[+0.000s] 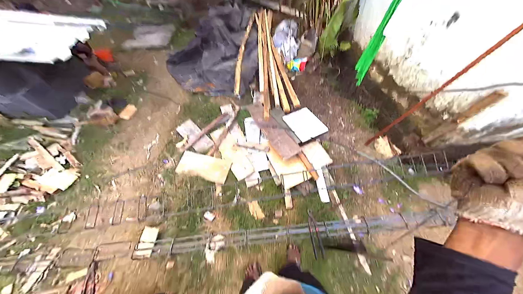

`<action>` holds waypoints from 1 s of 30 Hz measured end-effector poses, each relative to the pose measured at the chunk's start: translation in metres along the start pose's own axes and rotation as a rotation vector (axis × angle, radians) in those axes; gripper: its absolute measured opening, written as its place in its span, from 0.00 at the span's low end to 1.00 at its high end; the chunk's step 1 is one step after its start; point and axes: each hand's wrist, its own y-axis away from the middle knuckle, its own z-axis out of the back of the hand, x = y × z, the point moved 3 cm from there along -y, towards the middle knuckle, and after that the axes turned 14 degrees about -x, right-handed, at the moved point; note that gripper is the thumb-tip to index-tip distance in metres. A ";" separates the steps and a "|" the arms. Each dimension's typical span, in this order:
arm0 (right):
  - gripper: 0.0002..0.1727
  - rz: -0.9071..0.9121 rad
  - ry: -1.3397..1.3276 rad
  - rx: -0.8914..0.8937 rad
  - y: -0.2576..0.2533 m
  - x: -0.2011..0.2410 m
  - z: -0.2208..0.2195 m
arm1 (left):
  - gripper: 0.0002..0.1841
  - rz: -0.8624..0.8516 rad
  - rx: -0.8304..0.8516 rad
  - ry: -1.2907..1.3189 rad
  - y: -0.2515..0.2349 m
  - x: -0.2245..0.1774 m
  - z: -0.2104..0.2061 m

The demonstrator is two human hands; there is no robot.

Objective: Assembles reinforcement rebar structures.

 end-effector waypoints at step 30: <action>0.20 -0.560 1.779 0.940 0.271 -0.163 0.144 | 0.22 0.044 0.306 -0.792 0.006 0.123 0.041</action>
